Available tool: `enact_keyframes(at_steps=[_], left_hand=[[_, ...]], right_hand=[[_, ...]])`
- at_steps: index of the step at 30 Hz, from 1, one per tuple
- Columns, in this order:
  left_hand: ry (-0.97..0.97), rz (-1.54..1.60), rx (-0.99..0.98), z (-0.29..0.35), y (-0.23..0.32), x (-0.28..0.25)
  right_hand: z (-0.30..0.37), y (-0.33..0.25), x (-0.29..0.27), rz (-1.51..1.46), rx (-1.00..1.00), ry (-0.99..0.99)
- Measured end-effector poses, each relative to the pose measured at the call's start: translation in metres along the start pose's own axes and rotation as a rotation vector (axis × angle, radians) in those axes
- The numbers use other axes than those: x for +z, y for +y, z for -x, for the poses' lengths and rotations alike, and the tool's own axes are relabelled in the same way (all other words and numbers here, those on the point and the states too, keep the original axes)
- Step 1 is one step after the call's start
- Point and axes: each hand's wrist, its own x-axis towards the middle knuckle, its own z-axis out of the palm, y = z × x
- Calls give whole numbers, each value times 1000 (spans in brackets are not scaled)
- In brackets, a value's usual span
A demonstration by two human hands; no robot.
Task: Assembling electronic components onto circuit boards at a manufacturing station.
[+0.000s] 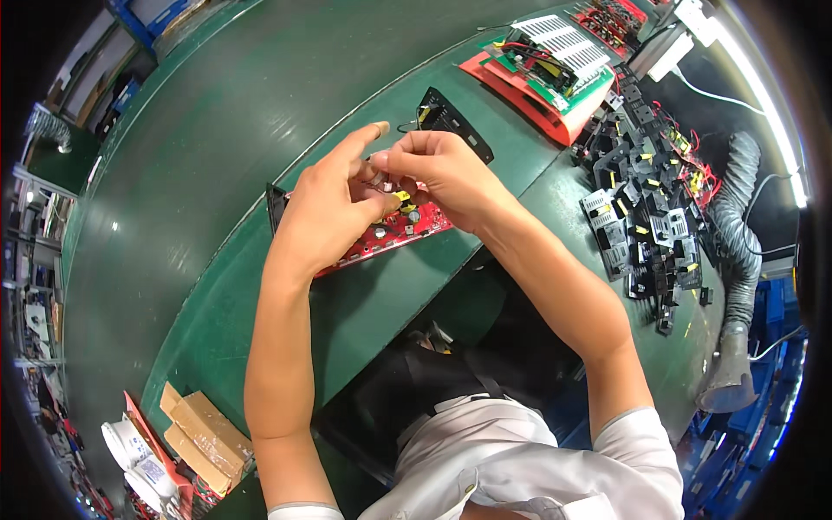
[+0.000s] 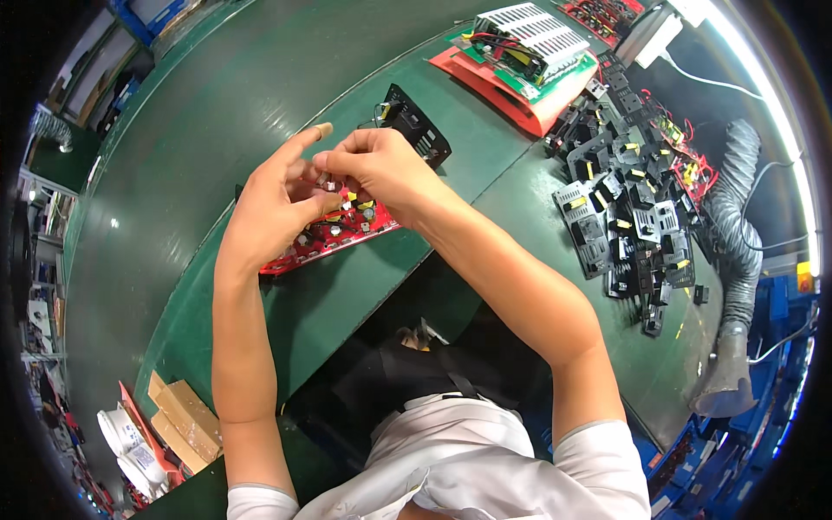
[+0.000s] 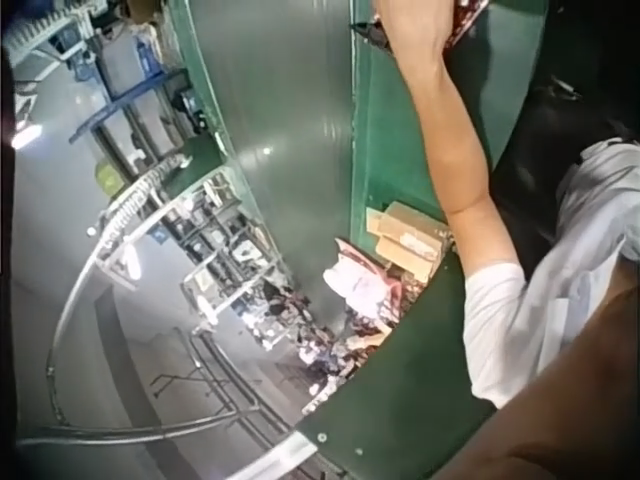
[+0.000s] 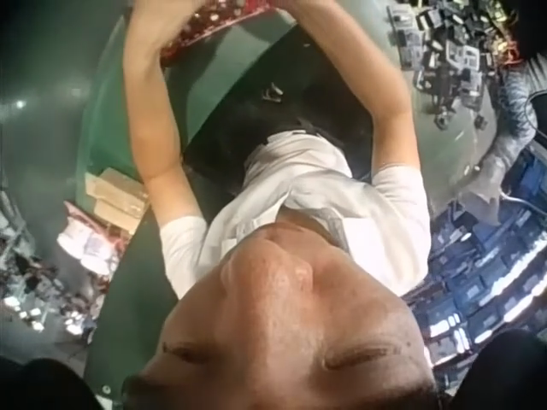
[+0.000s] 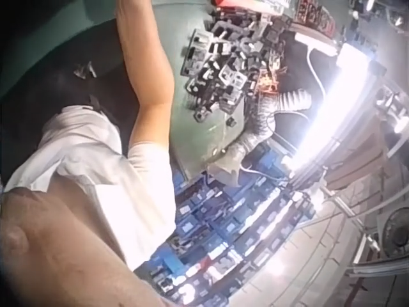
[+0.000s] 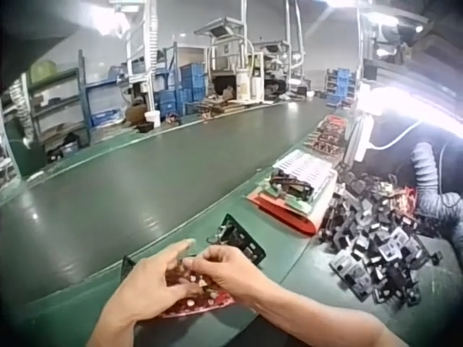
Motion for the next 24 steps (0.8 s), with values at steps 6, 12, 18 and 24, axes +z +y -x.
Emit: enact_keyframes(at_steps=[6,12,18,24], left_hand=[[-57,89,-19,-2,-4,-4],[-51,125,-51,-3,-3,-2],[13,222,-53,-2,0,4],[80,7,10,-1,1,7]], right_hand=[[3,0,-3,25,-52,18],[7,-3,-5,18,-40,5],[6,6,0,-46,-81,7],[6,6,-6,49,-73,-3]])
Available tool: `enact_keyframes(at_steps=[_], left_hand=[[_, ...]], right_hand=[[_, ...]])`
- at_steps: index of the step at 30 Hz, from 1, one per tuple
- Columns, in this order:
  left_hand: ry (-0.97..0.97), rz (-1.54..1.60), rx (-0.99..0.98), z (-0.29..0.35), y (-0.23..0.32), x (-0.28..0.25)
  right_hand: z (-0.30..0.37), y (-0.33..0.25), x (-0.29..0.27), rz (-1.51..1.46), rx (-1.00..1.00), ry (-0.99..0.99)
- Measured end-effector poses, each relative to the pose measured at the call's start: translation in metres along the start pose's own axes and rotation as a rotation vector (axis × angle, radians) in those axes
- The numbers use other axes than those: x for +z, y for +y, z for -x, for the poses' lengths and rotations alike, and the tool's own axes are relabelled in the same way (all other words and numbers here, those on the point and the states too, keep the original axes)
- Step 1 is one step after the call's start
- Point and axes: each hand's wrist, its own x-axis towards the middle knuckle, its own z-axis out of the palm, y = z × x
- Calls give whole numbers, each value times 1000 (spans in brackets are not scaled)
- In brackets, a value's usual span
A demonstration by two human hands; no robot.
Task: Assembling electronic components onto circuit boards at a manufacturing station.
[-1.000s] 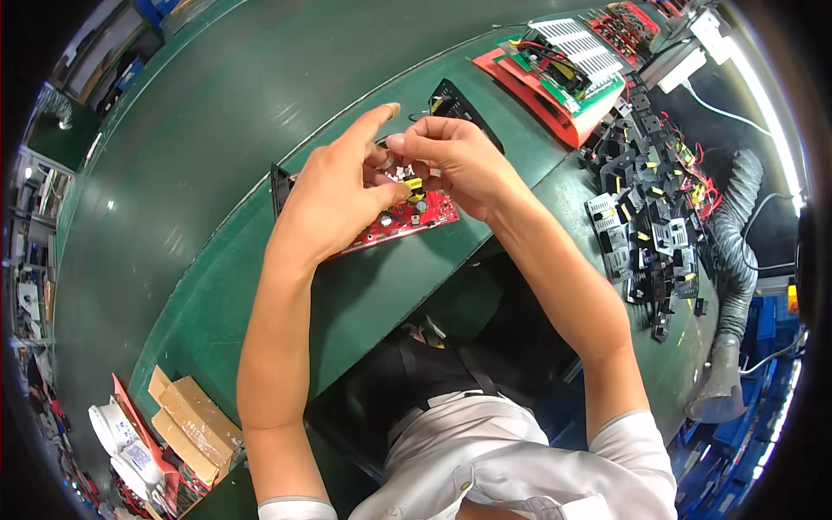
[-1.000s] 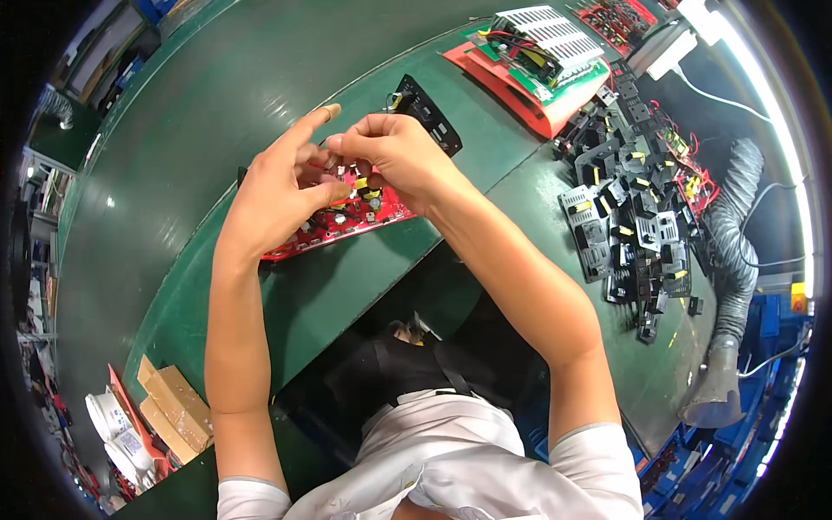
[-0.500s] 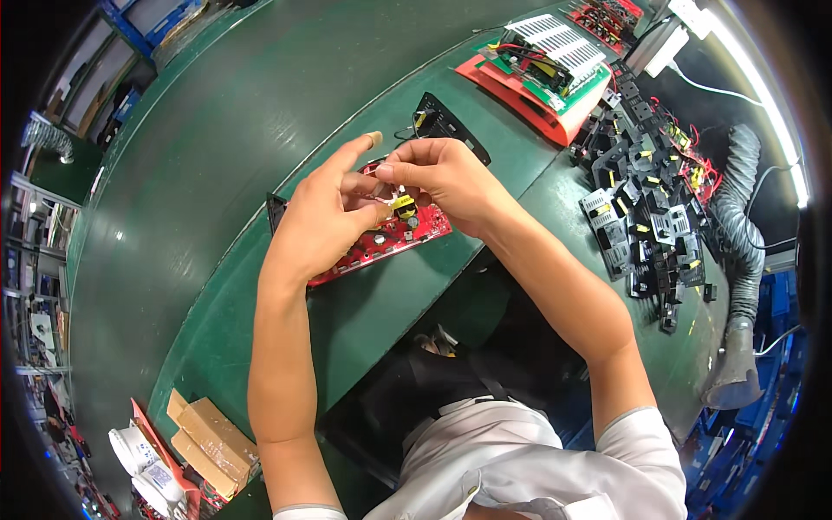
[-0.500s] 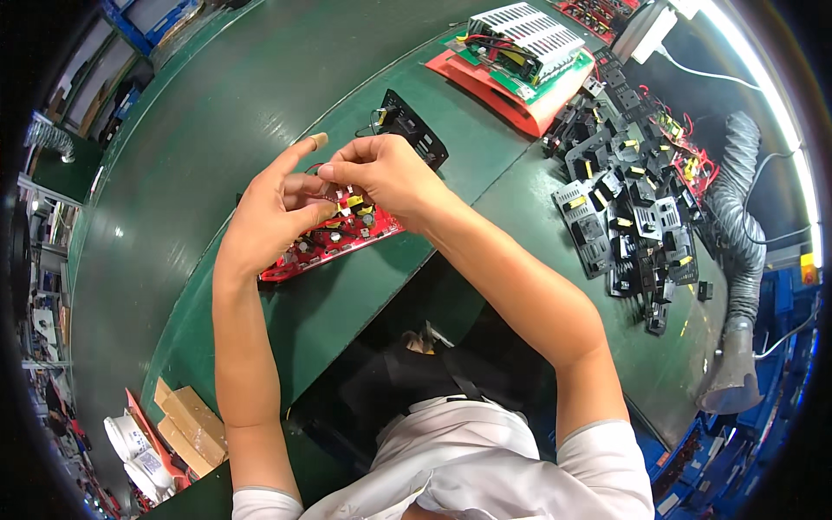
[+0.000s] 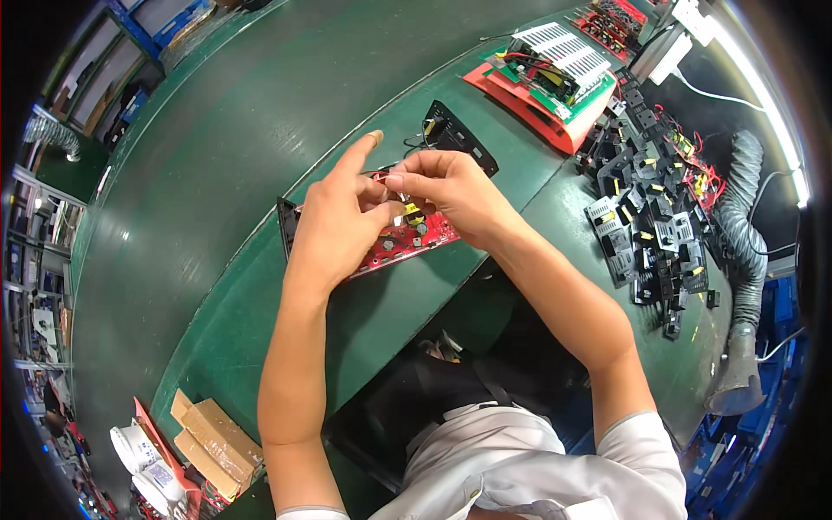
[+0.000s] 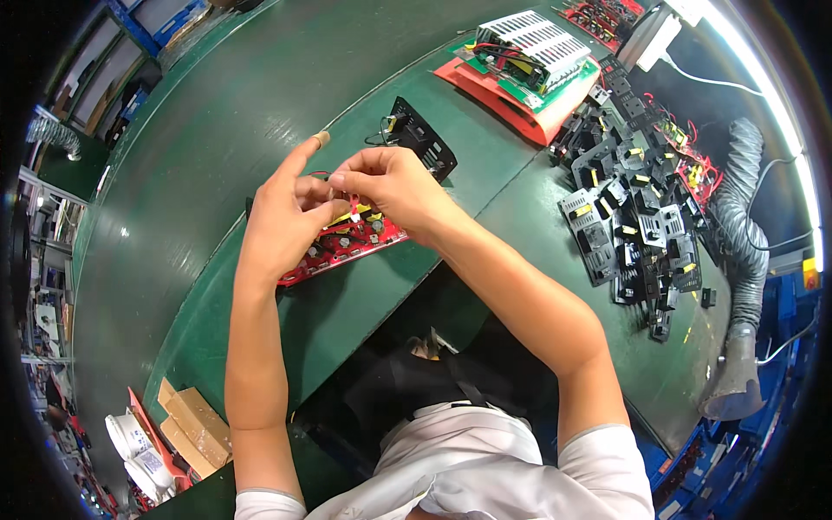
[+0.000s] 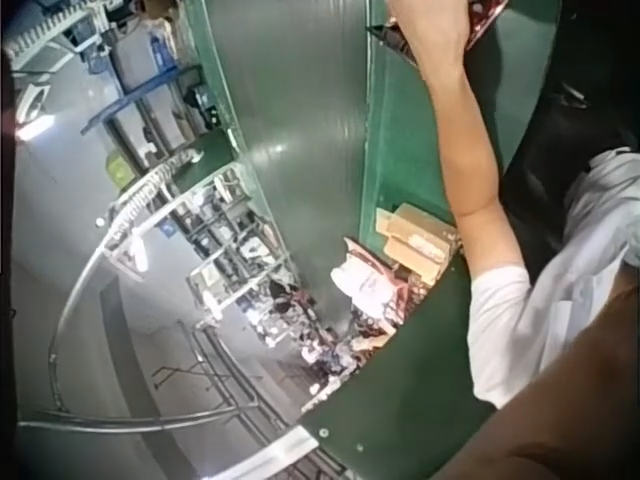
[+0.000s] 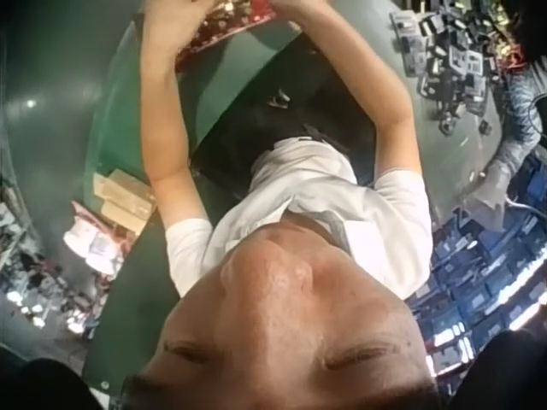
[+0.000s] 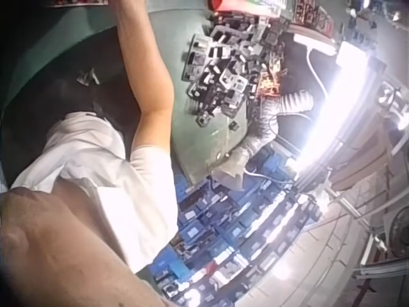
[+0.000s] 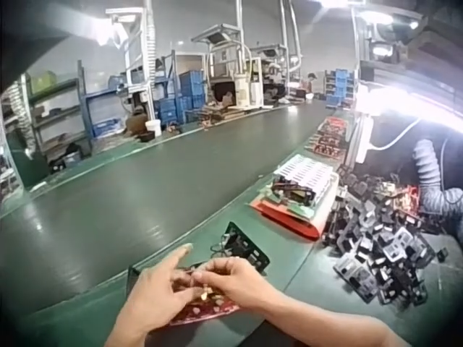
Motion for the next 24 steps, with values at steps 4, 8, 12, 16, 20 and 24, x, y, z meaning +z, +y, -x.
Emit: enact_keyframes(at_steps=[4,8,12,16,20,24], left_hand=[[49,-255,100,3,-1,6],[28,-414,152,3,-1,9],[35,-390,195,1,-7,8],[-32,-230,124,7,2,-14],[-78,-289,41,12,5,-39],[-220,-618,252,12,-8,-30]], right_hand=[[-6,-3,-11,403,-134,-60],[-13,-7,-20,577,-142,-118],[-15,-13,-22,565,-81,-191],[-15,-7,-23,542,-156,-103],[-14,3,-24,673,-288,-22],[-15,14,-24,834,-525,35]])
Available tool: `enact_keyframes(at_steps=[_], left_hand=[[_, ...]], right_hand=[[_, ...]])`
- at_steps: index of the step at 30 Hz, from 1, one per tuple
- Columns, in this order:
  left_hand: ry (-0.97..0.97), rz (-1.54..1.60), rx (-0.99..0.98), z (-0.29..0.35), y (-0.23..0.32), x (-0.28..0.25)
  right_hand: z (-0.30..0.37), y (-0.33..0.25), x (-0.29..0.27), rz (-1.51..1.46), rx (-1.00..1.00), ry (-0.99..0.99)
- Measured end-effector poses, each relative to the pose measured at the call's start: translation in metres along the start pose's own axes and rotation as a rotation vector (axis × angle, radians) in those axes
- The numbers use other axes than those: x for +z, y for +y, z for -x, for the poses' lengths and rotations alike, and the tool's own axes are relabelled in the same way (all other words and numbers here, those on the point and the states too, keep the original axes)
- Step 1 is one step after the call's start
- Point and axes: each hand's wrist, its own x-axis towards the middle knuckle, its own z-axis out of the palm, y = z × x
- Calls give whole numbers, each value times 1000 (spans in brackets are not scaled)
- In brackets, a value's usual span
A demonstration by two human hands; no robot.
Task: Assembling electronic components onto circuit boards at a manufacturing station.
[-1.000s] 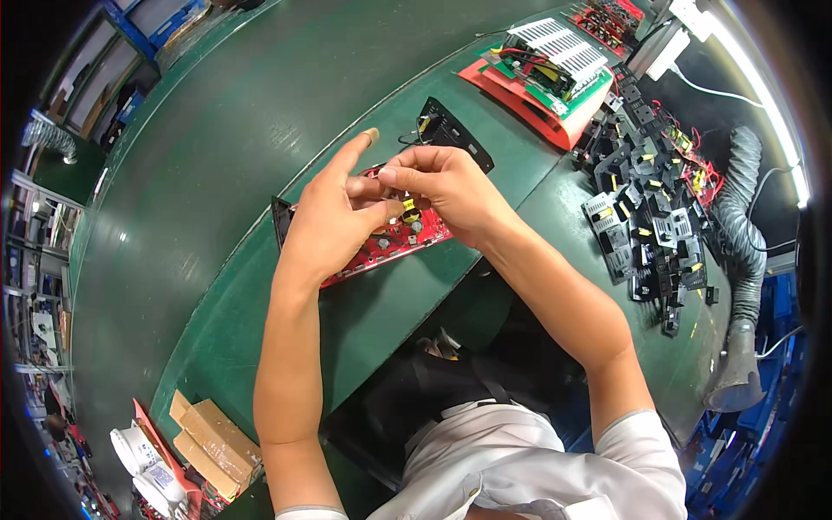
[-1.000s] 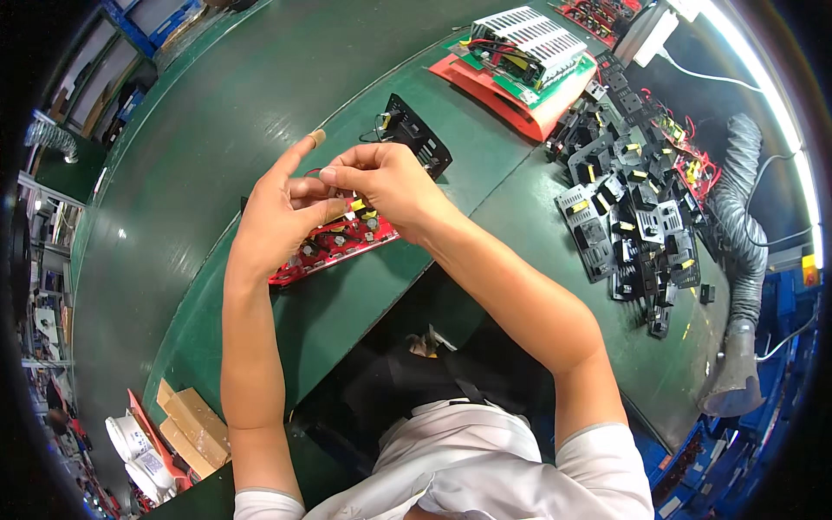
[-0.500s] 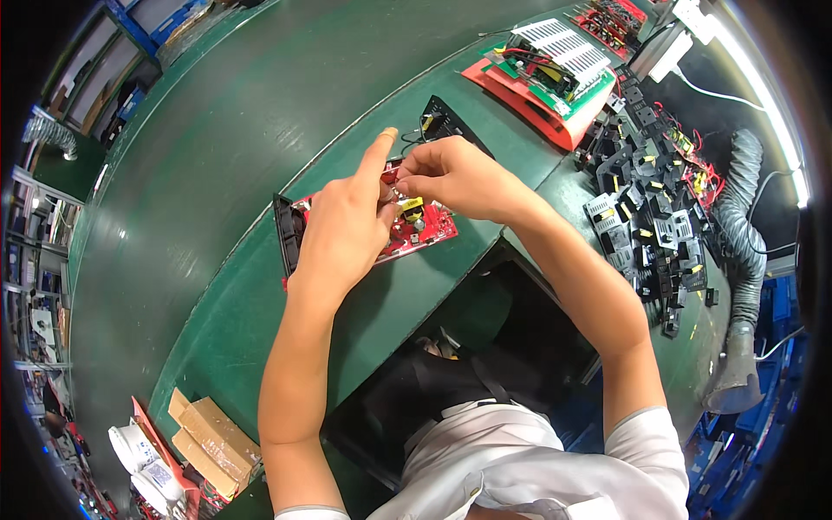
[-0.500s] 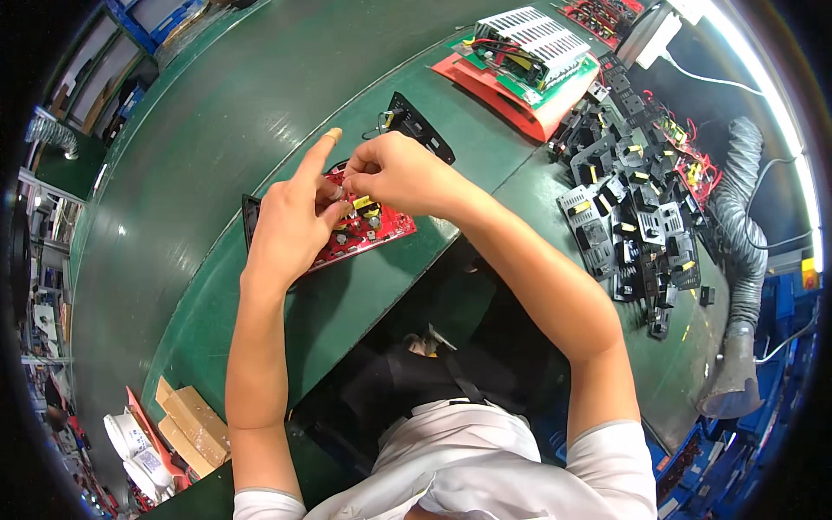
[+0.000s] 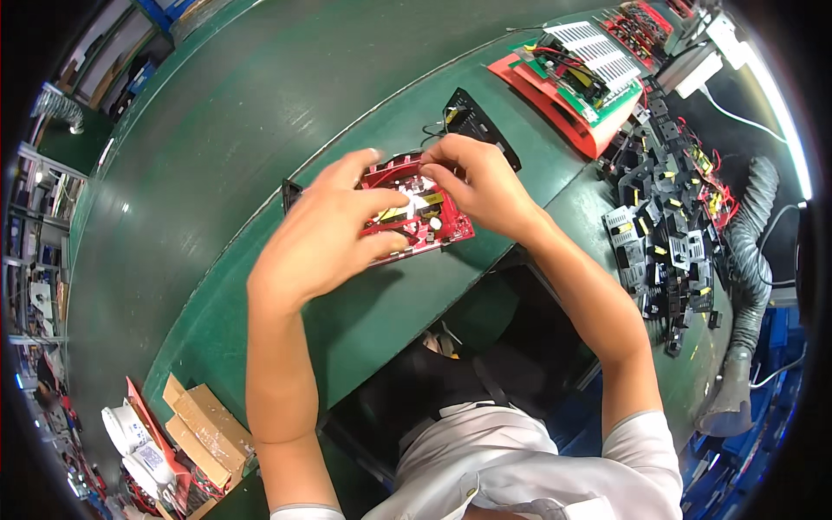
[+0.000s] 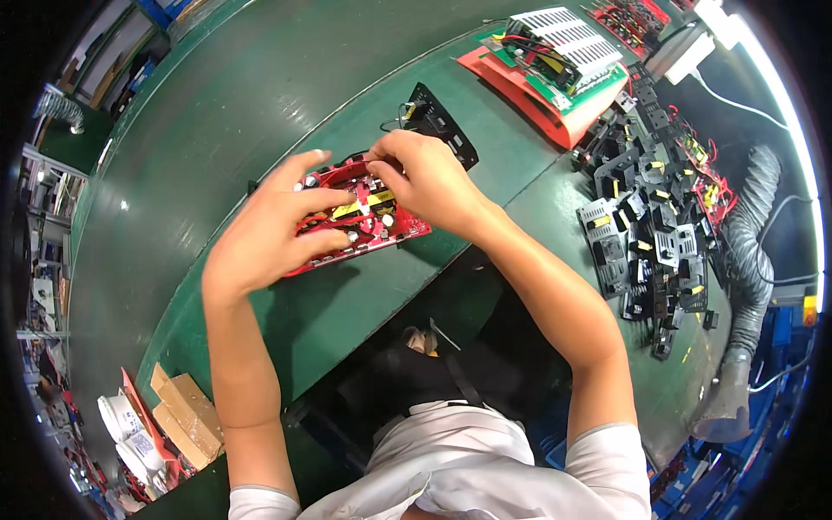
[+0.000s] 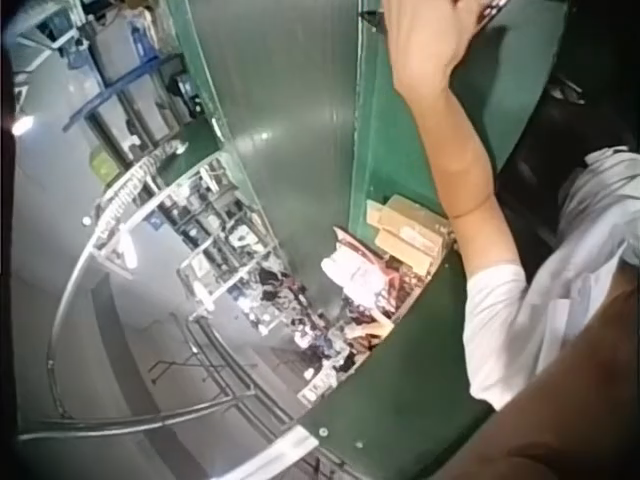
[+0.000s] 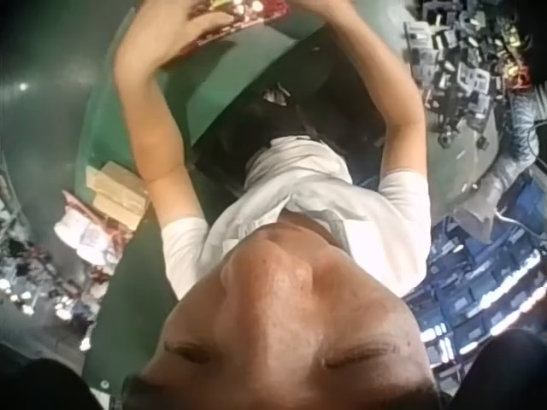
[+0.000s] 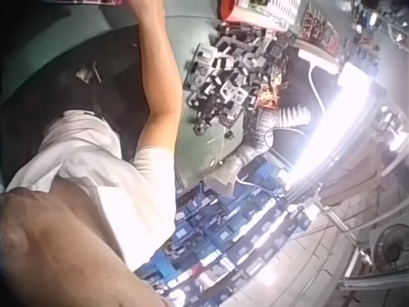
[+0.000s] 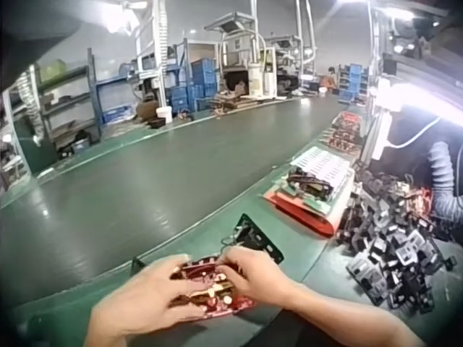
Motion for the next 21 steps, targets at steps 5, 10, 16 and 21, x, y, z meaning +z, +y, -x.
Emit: enact_keyframes(at_steps=[5,10,16,21], left_hand=[[-49,-129,-68,-7,-1,22],[-66,-205,-143,-11,-12,29],[-31,-156,-102,-12,-18,34],[-37,-117,-98,-12,-18,30]], right_hand=[[4,12,4,67,-134,22],[4,13,10,137,-151,-29],[6,13,10,156,-101,-66],[5,15,13,136,-112,-58]])
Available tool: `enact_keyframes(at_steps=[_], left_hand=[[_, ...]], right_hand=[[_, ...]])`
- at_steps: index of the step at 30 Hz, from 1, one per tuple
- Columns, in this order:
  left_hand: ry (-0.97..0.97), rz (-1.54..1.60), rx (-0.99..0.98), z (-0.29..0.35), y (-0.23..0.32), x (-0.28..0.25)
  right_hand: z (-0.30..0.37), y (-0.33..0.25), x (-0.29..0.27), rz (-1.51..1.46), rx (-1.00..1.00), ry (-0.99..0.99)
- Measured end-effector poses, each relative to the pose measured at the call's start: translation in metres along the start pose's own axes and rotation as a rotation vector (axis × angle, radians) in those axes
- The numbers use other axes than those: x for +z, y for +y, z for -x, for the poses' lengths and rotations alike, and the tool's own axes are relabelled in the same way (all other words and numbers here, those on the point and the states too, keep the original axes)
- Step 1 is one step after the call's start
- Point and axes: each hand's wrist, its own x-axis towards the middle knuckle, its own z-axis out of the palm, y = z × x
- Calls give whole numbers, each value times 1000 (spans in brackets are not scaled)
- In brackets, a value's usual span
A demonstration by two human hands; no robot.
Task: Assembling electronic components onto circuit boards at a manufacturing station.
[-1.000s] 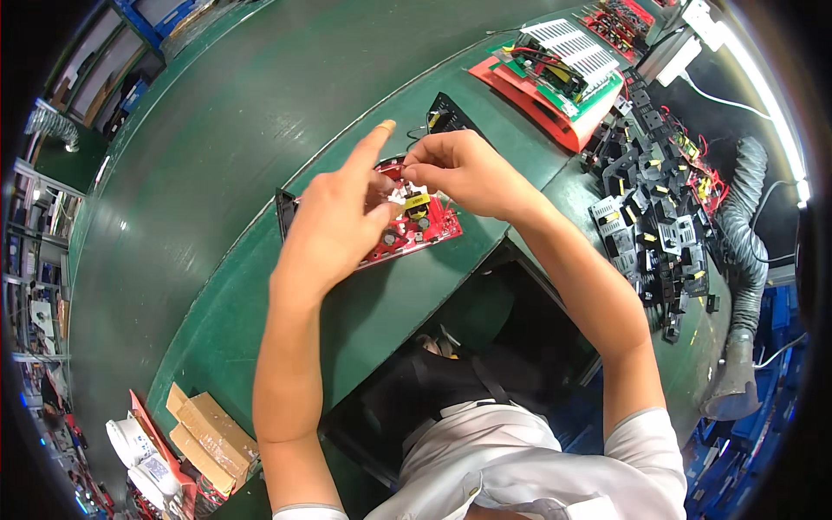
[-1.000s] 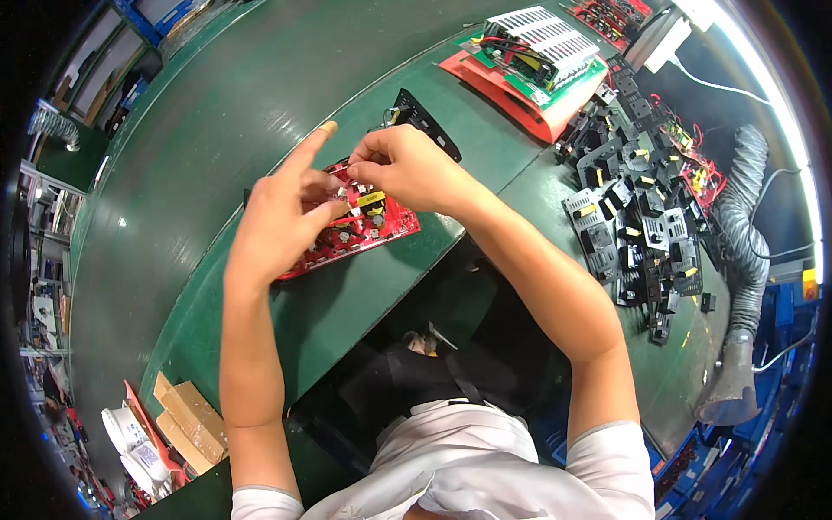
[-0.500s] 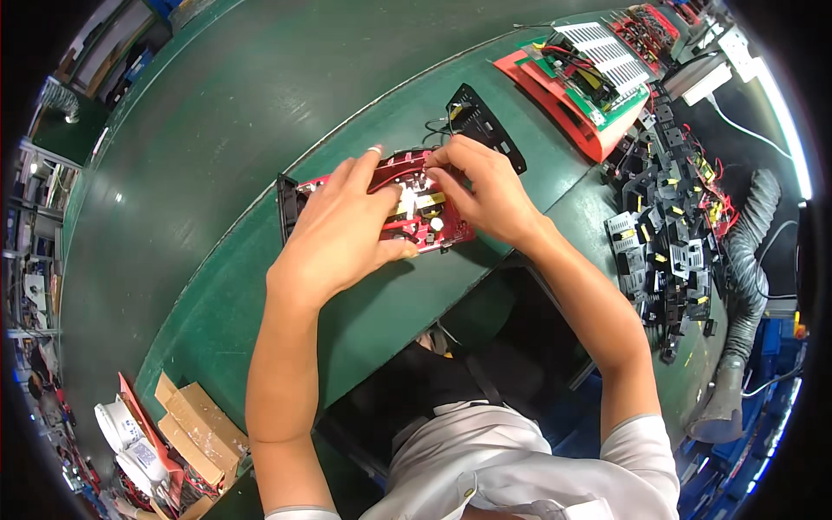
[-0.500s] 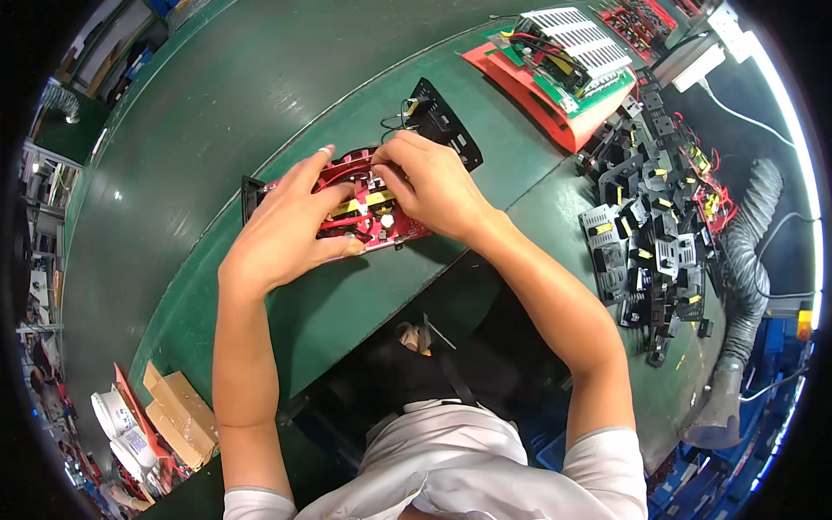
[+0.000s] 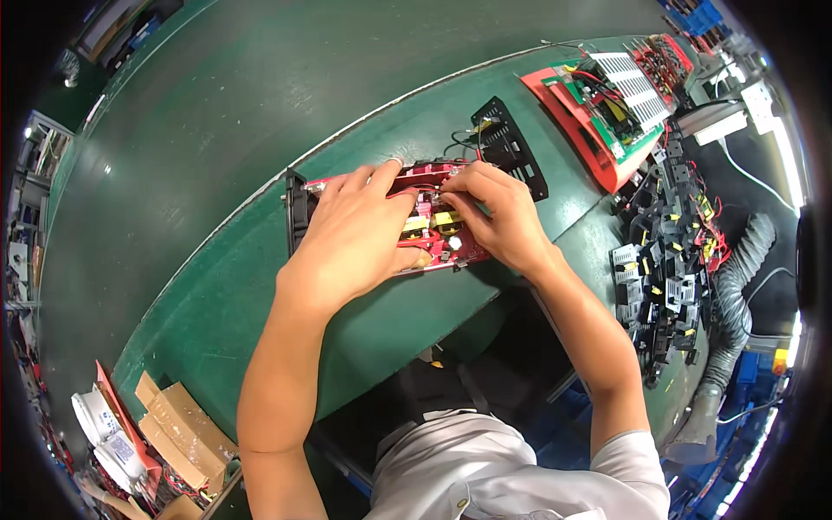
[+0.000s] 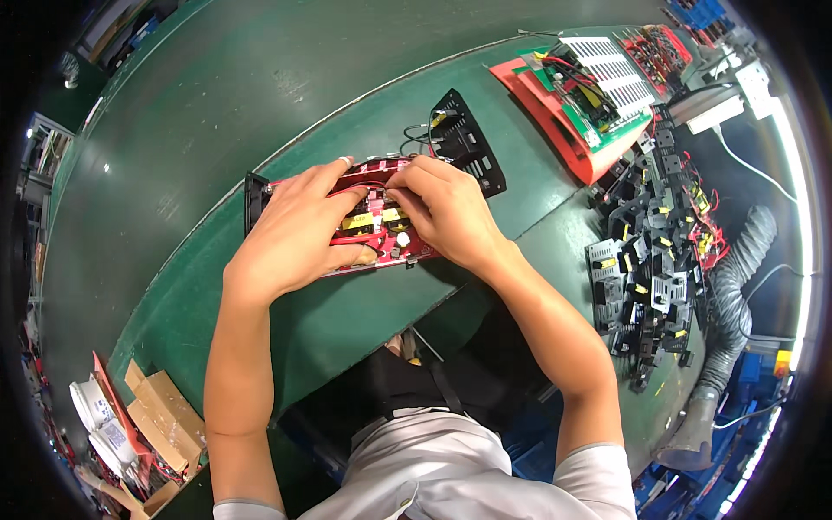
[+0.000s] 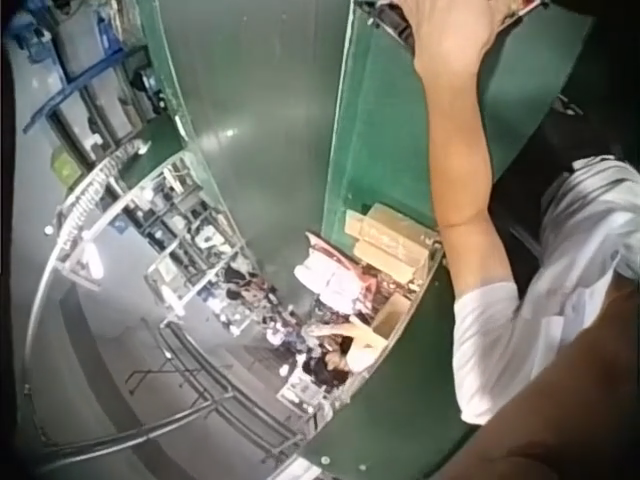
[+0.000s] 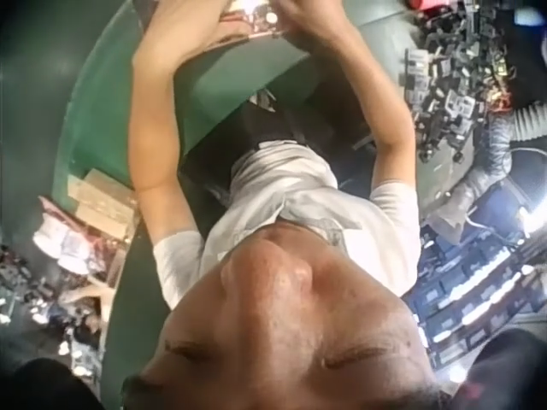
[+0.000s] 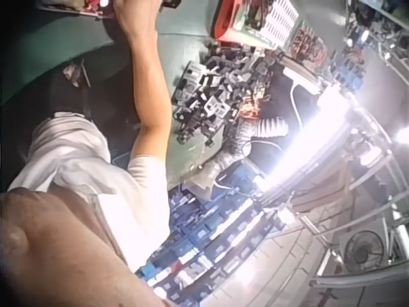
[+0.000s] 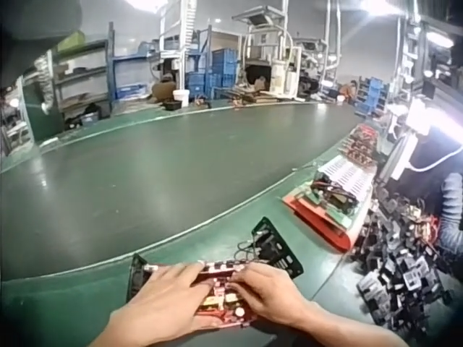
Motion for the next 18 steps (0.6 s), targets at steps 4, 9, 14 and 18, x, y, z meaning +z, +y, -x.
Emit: enact_keyframes(at_steps=[4,9,14,18], left_hand=[[0,-4,15,-1,-4,2],[-6,-4,4,0,-1,1],[-5,-10,-1,0,-1,2],[-29,-2,-6,-1,-1,1]], right_hand=[[-1,-3,0,9,15,-16],[-2,-4,-1,32,11,-31],[-2,-4,1,22,38,-14],[-1,-4,2,37,46,-8]])
